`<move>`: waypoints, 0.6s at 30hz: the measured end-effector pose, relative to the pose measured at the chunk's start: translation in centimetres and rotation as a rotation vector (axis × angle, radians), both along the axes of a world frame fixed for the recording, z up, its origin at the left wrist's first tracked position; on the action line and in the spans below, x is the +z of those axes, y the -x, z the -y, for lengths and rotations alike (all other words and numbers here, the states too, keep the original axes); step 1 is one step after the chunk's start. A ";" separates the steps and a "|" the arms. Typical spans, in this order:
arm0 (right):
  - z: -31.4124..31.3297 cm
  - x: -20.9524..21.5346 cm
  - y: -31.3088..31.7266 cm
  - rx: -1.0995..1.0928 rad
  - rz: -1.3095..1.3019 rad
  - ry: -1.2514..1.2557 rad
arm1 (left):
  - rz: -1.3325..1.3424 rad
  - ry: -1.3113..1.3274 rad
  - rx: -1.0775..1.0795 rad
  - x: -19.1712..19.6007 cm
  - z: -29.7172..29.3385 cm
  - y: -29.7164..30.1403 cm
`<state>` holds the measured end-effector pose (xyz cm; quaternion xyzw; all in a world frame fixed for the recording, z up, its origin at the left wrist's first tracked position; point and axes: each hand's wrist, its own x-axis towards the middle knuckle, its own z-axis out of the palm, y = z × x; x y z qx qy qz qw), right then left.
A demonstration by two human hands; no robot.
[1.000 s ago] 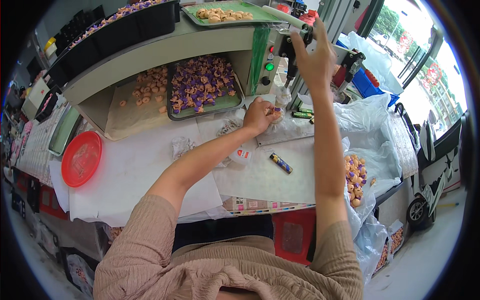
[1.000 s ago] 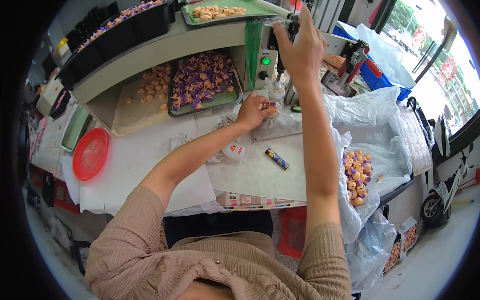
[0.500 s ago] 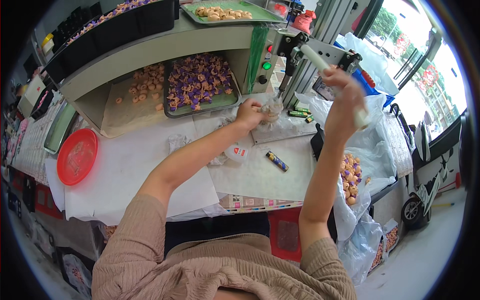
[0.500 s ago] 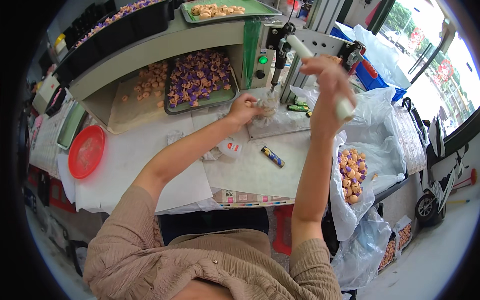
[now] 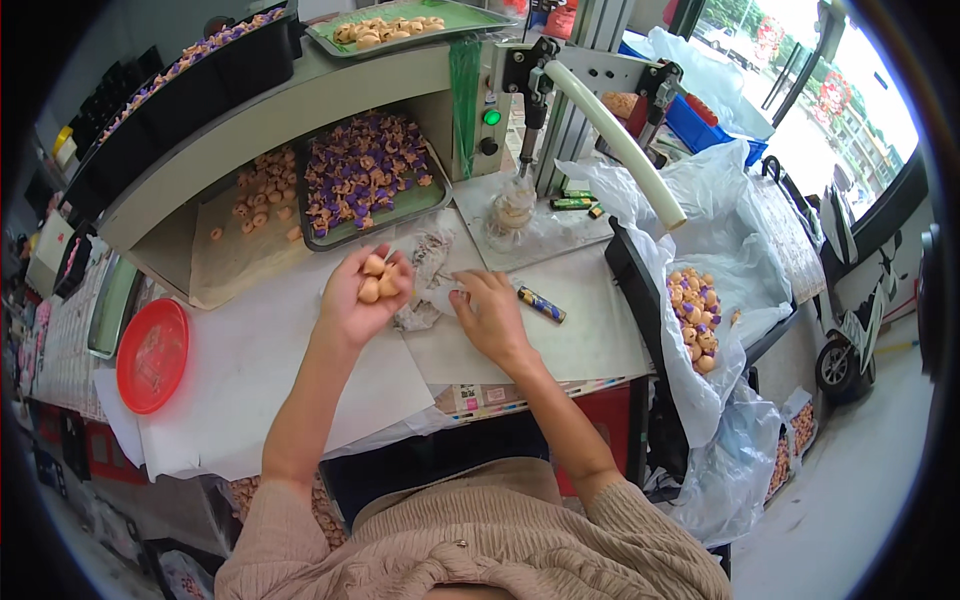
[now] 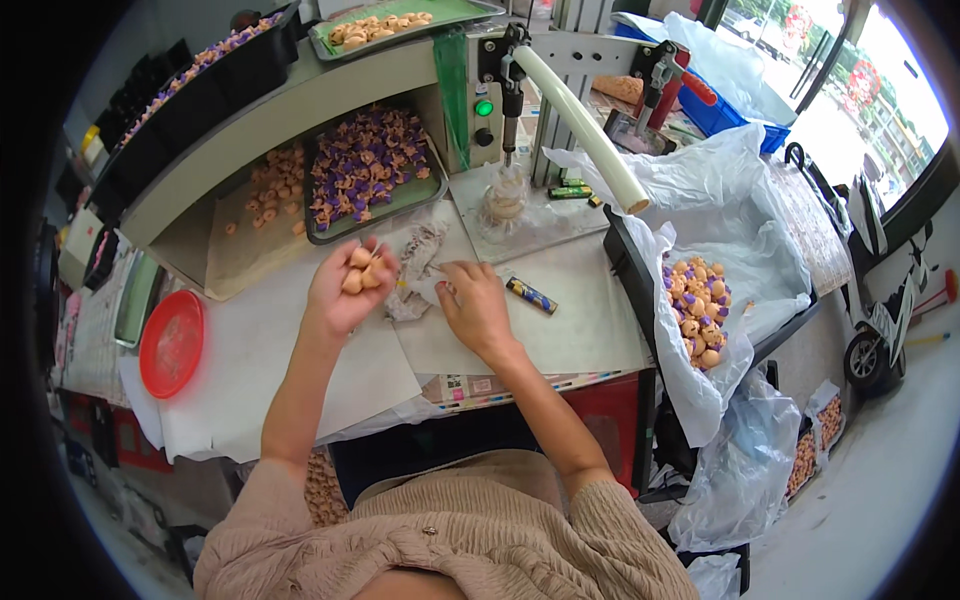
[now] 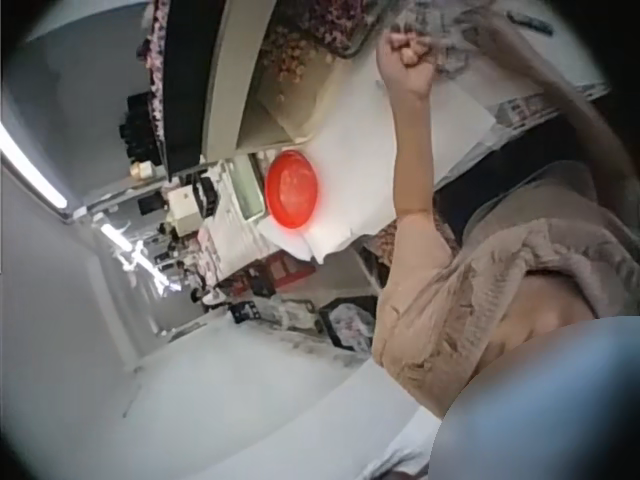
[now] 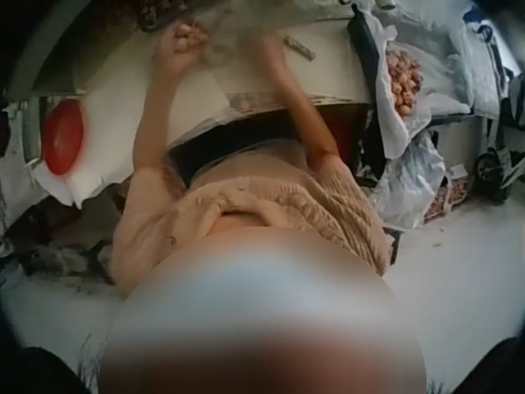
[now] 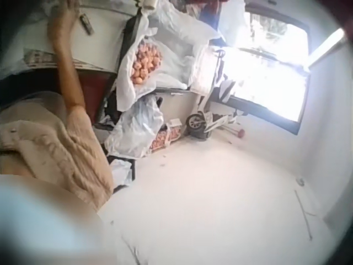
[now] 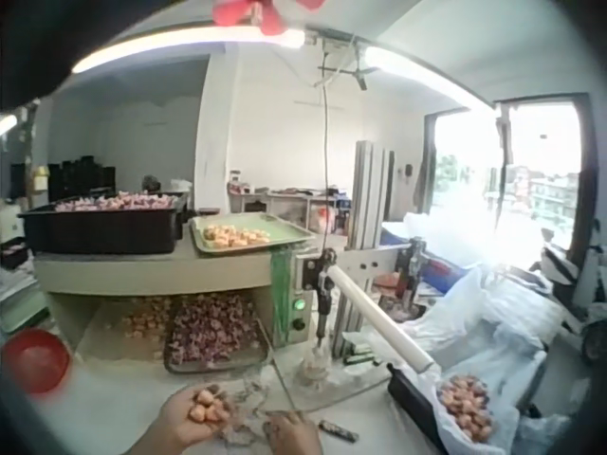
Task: Glueing small decorative components onto ceramic bases and using a manual press for assembly.
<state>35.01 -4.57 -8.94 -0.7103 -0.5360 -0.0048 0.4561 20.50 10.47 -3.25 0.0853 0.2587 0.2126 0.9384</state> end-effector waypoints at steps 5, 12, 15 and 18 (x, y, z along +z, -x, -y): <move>0.3 -0.3 1.4 0.051 0.035 0.066 | 0.165 -0.038 -0.007 -1.6 2.9 5.9; 1.2 -0.6 4.2 0.041 -0.102 0.050 | 0.059 0.035 0.018 -3.1 4.5 10.3; 2.0 -0.5 6.1 -0.021 -0.392 0.000 | 0.198 0.042 -0.042 -4.1 4.3 12.1; 2.8 0.3 8.3 0.015 -0.682 -0.058 | 0.133 -0.048 -0.080 -5.2 4.6 13.0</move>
